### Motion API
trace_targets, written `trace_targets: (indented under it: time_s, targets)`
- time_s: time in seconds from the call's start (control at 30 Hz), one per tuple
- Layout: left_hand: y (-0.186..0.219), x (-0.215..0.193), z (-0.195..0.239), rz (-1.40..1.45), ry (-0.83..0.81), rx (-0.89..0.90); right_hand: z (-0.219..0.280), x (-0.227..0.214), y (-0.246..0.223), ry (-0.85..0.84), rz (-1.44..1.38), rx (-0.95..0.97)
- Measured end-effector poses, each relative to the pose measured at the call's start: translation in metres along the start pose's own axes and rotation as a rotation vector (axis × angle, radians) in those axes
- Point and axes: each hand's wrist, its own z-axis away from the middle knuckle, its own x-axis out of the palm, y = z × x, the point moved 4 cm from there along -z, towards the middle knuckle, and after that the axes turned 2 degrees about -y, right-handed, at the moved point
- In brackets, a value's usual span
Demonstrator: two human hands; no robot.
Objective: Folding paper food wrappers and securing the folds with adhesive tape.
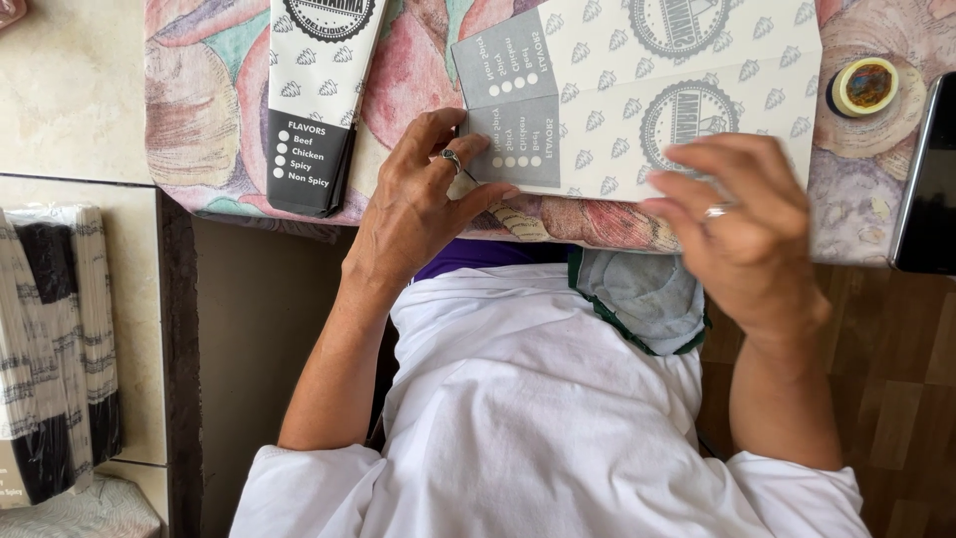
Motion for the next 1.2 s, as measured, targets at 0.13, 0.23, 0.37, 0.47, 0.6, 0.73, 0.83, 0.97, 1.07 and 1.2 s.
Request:
trace_targets:
  time_s: [0.13,0.23,0.37,0.47,0.6,0.73,0.83,0.97,1.07,1.2]
  targets:
    - [0.001,0.0,0.001,-0.004,0.002,-0.011,-0.022,0.01,-0.021,0.031,0.073,-0.132]
    - [0.001,-0.001,0.001,-0.001,0.005,-0.006,-0.022,0.013,-0.022,0.026,0.1,-0.143]
    - [0.001,0.0,0.001,-0.002,0.014,0.001,-0.021,0.013,-0.022,0.002,0.1,-0.146]
    - [0.0,0.001,0.002,-0.022,0.019,-0.017,-0.021,0.014,-0.02,0.0,0.098,-0.148]
    - [0.0,0.001,0.003,-0.032,0.01,-0.014,-0.019,0.015,-0.015,0.007,0.055,-0.134]
    - [0.0,0.0,0.003,-0.004,0.007,-0.03,-0.02,0.015,-0.014,0.017,0.018,-0.12]
    - [-0.001,0.0,0.002,0.017,0.012,-0.024,-0.023,0.014,-0.017,0.018,0.024,-0.122]
    - [0.002,-0.001,-0.001,0.016,0.017,-0.015,-0.023,0.012,-0.019,-0.006,0.029,-0.107]
    - [0.001,0.0,0.0,0.009,0.021,-0.015,-0.022,0.013,-0.019,-0.01,0.057,-0.105]
    - [0.0,0.001,-0.001,0.001,0.043,0.001,-0.022,0.014,-0.019,-0.011,0.076,-0.107]
